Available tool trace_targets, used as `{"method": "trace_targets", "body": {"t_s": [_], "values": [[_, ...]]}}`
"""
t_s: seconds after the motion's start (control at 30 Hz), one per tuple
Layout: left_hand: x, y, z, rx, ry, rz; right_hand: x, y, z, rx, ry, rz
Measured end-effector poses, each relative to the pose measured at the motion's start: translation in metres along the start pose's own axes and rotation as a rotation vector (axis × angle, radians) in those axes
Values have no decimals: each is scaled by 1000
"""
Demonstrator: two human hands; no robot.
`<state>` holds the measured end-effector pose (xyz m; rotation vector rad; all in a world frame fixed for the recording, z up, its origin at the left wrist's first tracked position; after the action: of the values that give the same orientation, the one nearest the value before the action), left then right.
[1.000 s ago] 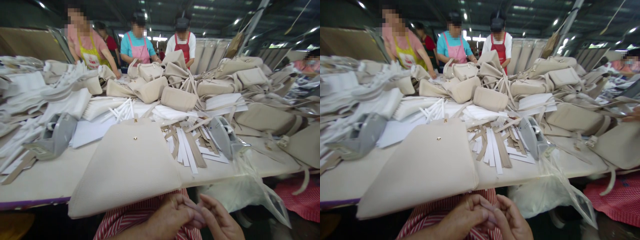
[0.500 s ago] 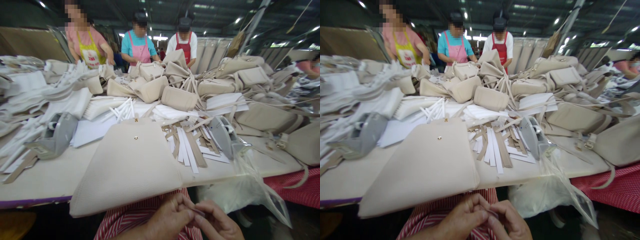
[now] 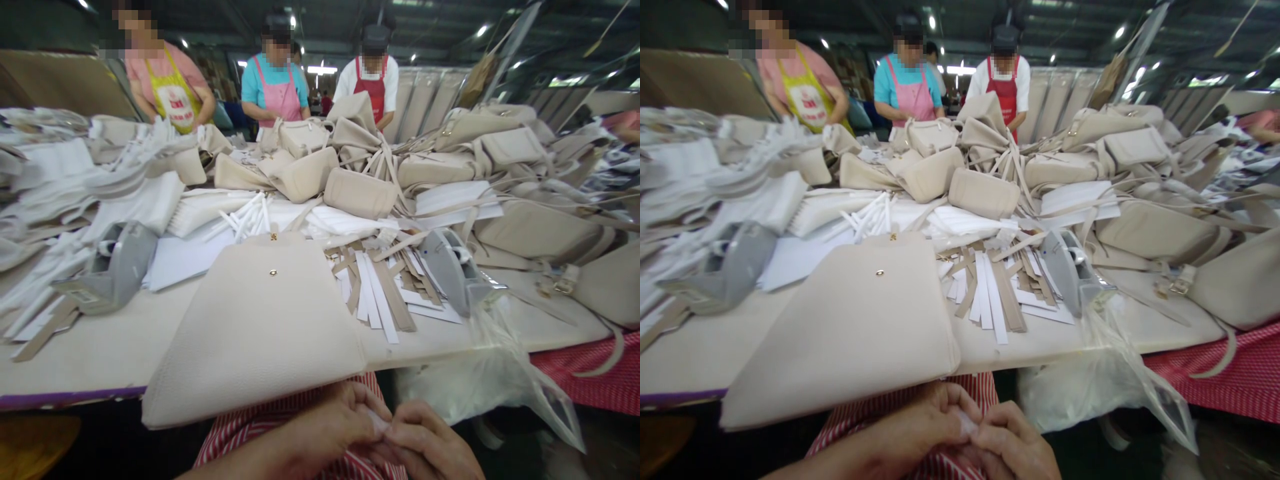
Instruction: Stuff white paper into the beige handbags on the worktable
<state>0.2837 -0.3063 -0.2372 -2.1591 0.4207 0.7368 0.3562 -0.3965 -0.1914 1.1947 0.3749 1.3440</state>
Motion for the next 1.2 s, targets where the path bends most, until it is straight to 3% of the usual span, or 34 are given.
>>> {"method": "trace_targets", "body": {"t_s": [0.33,0.57,0.8,1.2], "values": [[10,8,2,-152,233,130,9,12,-5,-34,39,187],[11,12,5,-130,131,148,7,9,-9,-56,52,195],[11,10,11,-73,-2,77,4,-1,-10,-43,78,147],[14,8,10,-94,19,77,5,3,-6,-58,112,179]]}}
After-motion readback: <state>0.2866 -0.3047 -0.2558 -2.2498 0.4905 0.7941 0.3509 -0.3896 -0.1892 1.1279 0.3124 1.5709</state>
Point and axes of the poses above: each hand's wrist, its own x-axis towards the middle knuckle, its own z-axis out of the back of the hand, y = z × x, the point moved 7 cm from there along x, towards the middle knuckle, and after that the axes turned 10 degrees about z, right-handed, at the moved point
